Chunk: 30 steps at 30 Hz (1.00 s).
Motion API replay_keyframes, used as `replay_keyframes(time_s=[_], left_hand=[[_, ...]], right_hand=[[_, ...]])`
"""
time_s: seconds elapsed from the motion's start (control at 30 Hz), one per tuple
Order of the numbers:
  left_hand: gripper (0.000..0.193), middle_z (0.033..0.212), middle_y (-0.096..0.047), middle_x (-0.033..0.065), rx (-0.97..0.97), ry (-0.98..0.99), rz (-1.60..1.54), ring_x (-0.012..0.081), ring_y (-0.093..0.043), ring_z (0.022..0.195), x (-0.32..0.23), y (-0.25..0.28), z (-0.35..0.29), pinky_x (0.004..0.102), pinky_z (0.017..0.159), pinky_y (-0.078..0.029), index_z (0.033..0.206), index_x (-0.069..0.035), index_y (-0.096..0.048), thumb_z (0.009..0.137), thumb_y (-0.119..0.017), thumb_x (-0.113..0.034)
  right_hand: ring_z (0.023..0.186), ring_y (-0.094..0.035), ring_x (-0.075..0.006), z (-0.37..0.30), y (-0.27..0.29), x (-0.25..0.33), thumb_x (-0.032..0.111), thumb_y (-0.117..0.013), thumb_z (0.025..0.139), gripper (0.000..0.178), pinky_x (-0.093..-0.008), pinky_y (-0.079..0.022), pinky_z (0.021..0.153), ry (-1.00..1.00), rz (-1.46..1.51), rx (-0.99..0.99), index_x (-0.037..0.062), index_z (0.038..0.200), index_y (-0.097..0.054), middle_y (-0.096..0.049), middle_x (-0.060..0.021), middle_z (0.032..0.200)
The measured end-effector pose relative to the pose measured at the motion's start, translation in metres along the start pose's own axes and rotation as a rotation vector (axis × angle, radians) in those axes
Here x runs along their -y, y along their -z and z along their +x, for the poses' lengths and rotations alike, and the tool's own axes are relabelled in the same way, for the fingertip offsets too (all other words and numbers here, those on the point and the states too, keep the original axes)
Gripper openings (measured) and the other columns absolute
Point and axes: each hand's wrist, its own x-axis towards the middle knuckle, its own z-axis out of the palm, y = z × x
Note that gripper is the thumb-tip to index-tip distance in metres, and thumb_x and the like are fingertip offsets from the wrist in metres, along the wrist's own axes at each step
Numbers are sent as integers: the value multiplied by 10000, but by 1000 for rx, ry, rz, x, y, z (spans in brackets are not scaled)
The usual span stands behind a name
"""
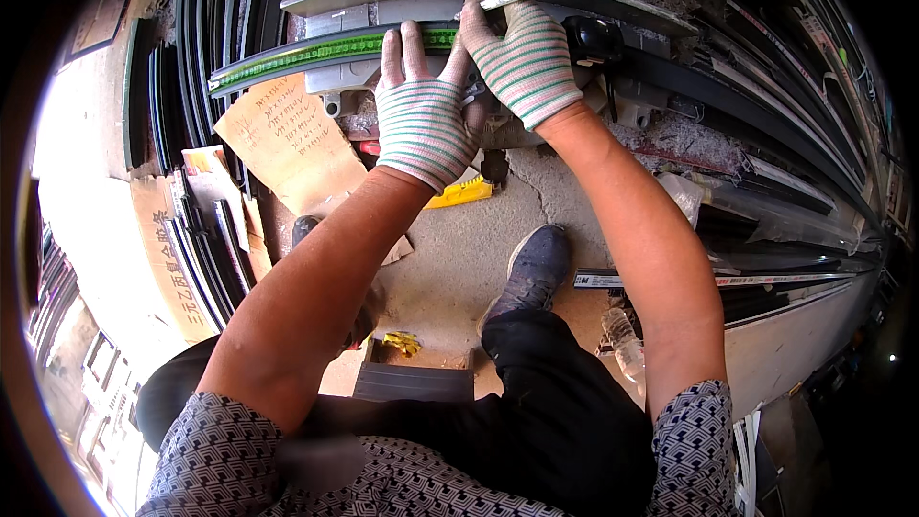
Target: The person measures a long metal profile using a tape measure and marks it with a marker. They then position the profile on a miter saw, secure it, and cut it to the measured length. The person repeats this process for a second piece, measuring and cutting it as well.
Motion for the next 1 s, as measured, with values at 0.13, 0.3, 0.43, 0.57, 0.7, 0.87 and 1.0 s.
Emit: replay_keyframes(time_s=[0.13, 0.3, 0.43, 0.57, 0.7, 0.87, 1.0], left_hand=[[824, 1534, -282, 414, -34, -9, -12, 591, -268, 1430, -1, 0, 0, 627, 1131, -314, 1543, -145, -409, 792, -695, -325], [801, 1556, -268, 401, -13, -4, 5, 586, -260, 1437, 0, 0, -1, 636, 1124, -327, 1554, -186, -404, 826, -695, -351], [777, 1562, -272, 391, -24, -4, 6, 579, -262, 1439, 0, -1, -3, 635, 1121, -338, 1551, -199, -418, 843, -696, -356], [775, 1564, -270, 390, -23, -1, -2, 580, -261, 1439, 0, 0, -3, 629, 1130, -333, 1547, -198, -426, 837, -702, -338], [775, 1560, -266, 398, -3, 1, 2, 582, -260, 1438, -1, 1, -1, 634, 1129, -329, 1548, -192, -424, 835, -697, -325], [765, 1562, -259, 412, -1, -7, 13, 592, -240, 1452, -1, 1, -2, 631, 1133, -323, 1556, -190, -417, 854, -679, -345], [755, 1563, -256, 411, -6, -9, 10, 594, -239, 1452, 0, 0, -2, 635, 1132, -322, 1557, -194, -417, 863, -668, -355]], right_hand=[[866, -747, -191, -2, 1, 2, 234, -686, 974, 179, -331, -587, 796, -19, 90, -16, 79, 1060, -667, -752, -83, 916], [797, -699, -135, -12, 10, 16, 215, -687, 974, 170, -303, -567, 760, -11, 66, -95, 65, 1052, -670, -734, -62, 881], [799, -619, -92, -38, 29, 32, 193, -679, 989, 168, -284, -541, 750, -80, 210, -158, 39, 1054, -658, -680, -16, 910], [792, -619, -68, -70, 46, 39, 163, -677, 998, 153, -234, -547, 728, -205, 372, -169, 44, 1082, -632, -665, -30, 895], [826, -676, -115, -80, 52, 35, 179, -656, 1015, 200, -259, -565, 766, -277, 368, -121, 19, 1133, -633, -697, -75, 915], [860, -637, -88, -71, 47, 35, 131, -669, 985, 128, -260, -545, 799, -281, 318, -24, 26, 1050, -639, -680, -34, 943], [865, -647, -114, -66, 40, 29, 150, -670, 982, 134, -284, -544, 799, -253, 257, 42, 27, 1032, -653, -683, -39, 924]])
